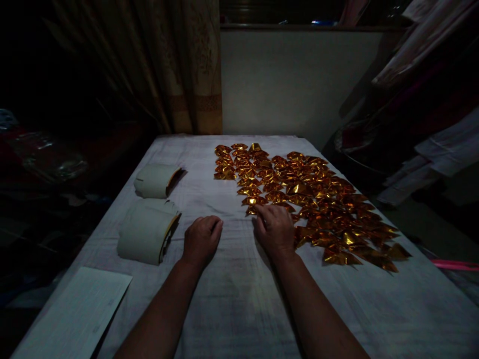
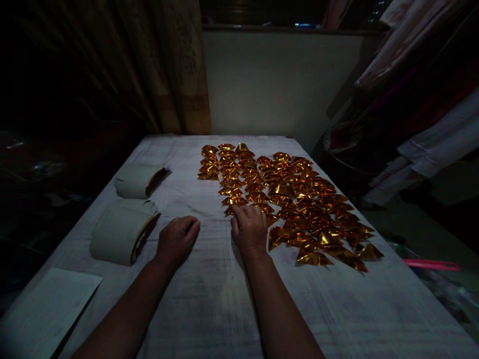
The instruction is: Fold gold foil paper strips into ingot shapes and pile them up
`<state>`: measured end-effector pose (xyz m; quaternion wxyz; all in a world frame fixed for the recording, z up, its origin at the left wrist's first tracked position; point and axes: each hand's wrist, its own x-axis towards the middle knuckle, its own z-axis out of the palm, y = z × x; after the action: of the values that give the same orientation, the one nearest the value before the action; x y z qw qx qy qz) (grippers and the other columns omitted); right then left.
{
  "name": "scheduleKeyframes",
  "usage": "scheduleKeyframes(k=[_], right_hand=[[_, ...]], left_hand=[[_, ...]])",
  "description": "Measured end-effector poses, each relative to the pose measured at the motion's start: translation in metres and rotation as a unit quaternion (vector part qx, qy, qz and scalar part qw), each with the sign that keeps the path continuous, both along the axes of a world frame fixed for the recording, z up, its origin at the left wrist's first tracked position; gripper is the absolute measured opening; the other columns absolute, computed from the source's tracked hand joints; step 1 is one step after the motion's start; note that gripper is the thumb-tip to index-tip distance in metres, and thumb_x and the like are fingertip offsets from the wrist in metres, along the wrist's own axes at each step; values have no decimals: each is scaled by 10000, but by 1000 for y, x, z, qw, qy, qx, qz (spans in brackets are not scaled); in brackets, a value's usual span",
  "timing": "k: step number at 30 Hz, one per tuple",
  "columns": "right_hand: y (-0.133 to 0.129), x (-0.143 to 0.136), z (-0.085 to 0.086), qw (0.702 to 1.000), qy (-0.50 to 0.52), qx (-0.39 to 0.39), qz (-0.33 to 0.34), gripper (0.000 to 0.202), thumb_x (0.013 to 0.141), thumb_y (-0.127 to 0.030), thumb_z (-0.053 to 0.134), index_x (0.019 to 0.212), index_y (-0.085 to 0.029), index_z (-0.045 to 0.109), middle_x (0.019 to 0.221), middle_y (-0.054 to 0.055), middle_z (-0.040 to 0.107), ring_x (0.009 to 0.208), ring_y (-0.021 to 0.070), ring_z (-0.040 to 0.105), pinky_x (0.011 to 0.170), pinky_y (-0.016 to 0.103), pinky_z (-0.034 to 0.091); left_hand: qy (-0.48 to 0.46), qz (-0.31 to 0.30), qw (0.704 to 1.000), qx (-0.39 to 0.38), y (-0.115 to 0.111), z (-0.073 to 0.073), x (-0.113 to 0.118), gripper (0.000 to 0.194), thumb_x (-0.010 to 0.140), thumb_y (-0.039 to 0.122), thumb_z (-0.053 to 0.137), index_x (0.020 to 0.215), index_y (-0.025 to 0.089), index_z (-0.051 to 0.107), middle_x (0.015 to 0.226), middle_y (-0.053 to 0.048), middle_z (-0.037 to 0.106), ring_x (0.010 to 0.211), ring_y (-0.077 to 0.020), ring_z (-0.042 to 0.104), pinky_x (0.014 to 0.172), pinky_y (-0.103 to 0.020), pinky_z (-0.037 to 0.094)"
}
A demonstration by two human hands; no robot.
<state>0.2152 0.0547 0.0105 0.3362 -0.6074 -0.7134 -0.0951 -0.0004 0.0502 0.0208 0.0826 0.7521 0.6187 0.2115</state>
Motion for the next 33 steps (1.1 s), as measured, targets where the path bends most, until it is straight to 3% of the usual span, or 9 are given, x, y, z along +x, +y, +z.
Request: scheduleKeyframes(k=[4, 7, 11, 14, 17, 19, 24, 33], right_hand=[[-13, -12, -9, 997, 37, -41, 57, 229, 911, -205, 543, 1057, -231, 718, 962, 42, 716, 836, 172, 635, 711, 259, 448], [-20, -17, -15, 993, 44, -88, 62, 212, 913, -215, 539, 1003, -248, 728, 938, 36, 724, 802, 165, 649, 701, 243, 465], [-20, -16, -19, 990, 59, -110, 64, 217, 904, -205, 530, 965, -252, 733, 901, 31, 725, 819, 170, 662, 725, 245, 479], [-18, -15, -18, 989, 70, -111, 70, 223, 898, -196, 528, 961, -251, 735, 876, 27, 719, 809, 165, 665, 723, 244, 483], [-18, -15, -18, 988, 79, -114, 73, 223, 897, -194, 526, 954, -249, 734, 896, 27, 725, 823, 166, 669, 742, 248, 487], [-17, -15, -19, 988, 81, -114, 73, 225, 897, -195, 523, 955, -247, 734, 907, 28, 728, 832, 168, 673, 745, 250, 488], [-16, -15, -20, 989, 83, -99, 76, 224, 891, -194, 526, 945, -235, 739, 887, 32, 727, 823, 169, 679, 728, 249, 486], [-15, -15, -16, 988, 79, -115, 70, 216, 889, -193, 539, 935, -254, 741, 888, 24, 730, 816, 169, 679, 716, 247, 489]], left_hand=[[6, -18, 1000, -15, -2, 7, 2, 218, 953, 288, 484, 855, 219, 666, 853, -40, 720, 853, -204, 630, 760, -302, 427], [21, -35, 998, -39, -6, 31, -1, 198, 947, 281, 499, 888, 218, 676, 884, -43, 723, 862, -205, 639, 771, -306, 435], [87, 32, 994, -57, -12, 75, -29, 215, 934, 361, 539, 1023, 234, 688, 1022, -55, 729, 986, -246, 637, 845, -337, 451], [153, 127, 976, -87, -13, 90, -63, 448, 915, 458, 542, 1273, 197, 606, 1299, -113, 646, 1182, -307, 579, 944, -394, 454], [213, 194, 943, -165, -10, 81, -89, 682, 881, 507, 564, 1419, 95, 488, 1545, -212, 402, 1392, -389, 399, 1026, -478, 431], [226, 198, 930, -209, -8, 69, -98, 743, 859, 504, 590, 1449, 73, 453, 1573, -234, 346, 1408, -410, 377, 1022, -510, 441], [232, 159, 939, -199, -7, 54, -100, 594, 897, 383, 559, 1401, 77, 492, 1514, -228, 447, 1360, -348, 469, 1050, -413, 428], [223, 157, 936, -224, -6, 67, -89, 530, 862, 296, 541, 1363, 125, 519, 1334, -207, 618, 1114, -332, 649, 855, -375, 488]])
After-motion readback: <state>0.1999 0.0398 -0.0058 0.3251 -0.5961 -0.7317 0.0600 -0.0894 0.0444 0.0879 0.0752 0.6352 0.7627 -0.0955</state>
